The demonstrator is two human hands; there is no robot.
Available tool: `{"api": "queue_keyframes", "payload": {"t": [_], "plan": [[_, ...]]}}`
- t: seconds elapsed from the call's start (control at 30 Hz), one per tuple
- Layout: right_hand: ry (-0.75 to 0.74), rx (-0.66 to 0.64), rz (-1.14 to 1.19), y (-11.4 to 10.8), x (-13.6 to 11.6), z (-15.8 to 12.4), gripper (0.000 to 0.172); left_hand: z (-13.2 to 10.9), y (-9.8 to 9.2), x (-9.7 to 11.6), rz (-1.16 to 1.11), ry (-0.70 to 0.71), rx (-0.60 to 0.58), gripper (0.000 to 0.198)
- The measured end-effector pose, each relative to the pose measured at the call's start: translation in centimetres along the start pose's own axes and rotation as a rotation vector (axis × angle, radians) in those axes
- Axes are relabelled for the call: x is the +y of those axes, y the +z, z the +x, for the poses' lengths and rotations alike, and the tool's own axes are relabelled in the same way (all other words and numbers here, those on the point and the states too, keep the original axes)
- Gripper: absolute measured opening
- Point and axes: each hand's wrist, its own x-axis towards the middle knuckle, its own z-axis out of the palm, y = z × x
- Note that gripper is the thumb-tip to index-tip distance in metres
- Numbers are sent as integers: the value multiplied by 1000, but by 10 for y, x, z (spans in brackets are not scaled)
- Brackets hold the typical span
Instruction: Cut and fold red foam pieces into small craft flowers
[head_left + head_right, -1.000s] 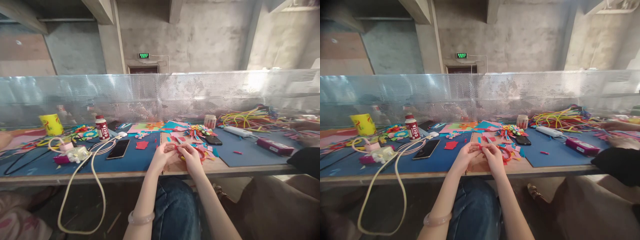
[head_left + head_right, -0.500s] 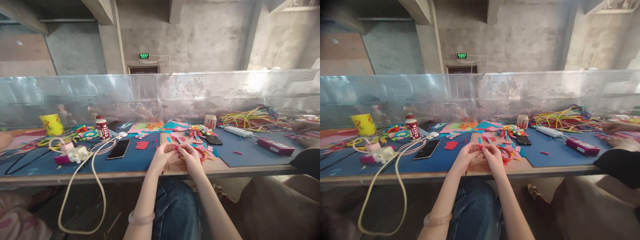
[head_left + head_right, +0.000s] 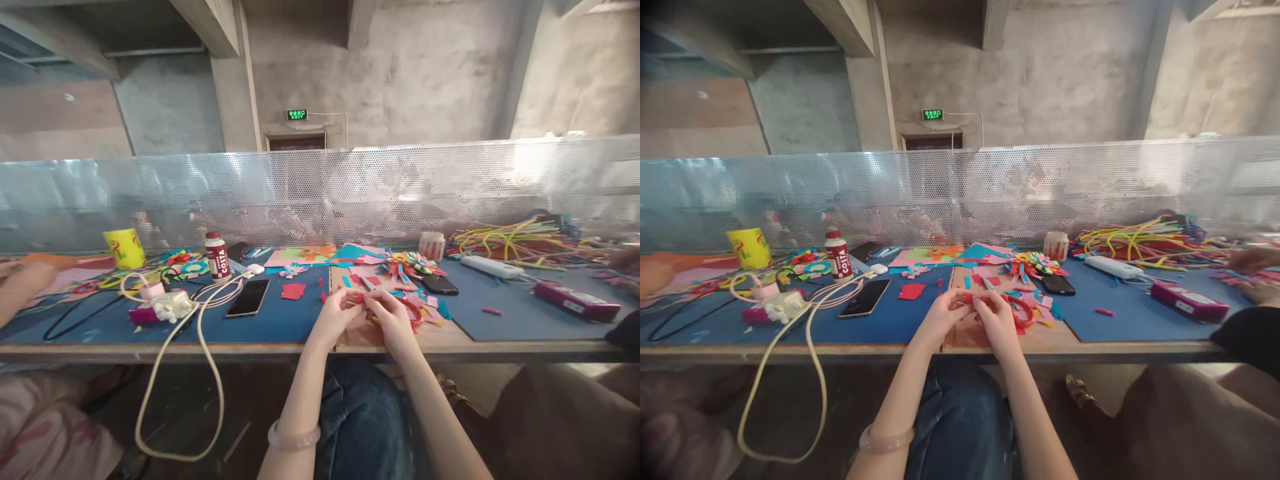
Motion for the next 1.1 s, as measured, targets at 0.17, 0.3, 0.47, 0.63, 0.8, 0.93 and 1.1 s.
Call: {"api": "queue_keyframes", "payload": {"t": [0.17, 0.3, 0.47, 0.63, 0.8, 0.93, 1.1], "plan": [[30, 61, 47, 1, 2, -1, 21, 1, 0, 1, -21, -3, 63, 19], [24, 68, -10, 1, 1, 0, 20, 3, 0, 1, -48, -24, 119, 17], [7, 43, -71, 1, 1, 1, 22, 4, -1, 2, -44, -35, 111, 18], [-14, 20, -105, 2, 1, 2, 23, 4, -1, 2, -44, -51, 114, 17], [-12, 28, -117, 2, 3, 1, 22, 3, -1, 2, -39, -51, 100, 15], [-17, 26, -136, 1, 3, 1, 21, 3, -3, 1, -16, -52, 88, 15], [-34, 36, -175, 1, 3, 1, 17, 4, -4, -2, -7, -45, 93, 17]]}}
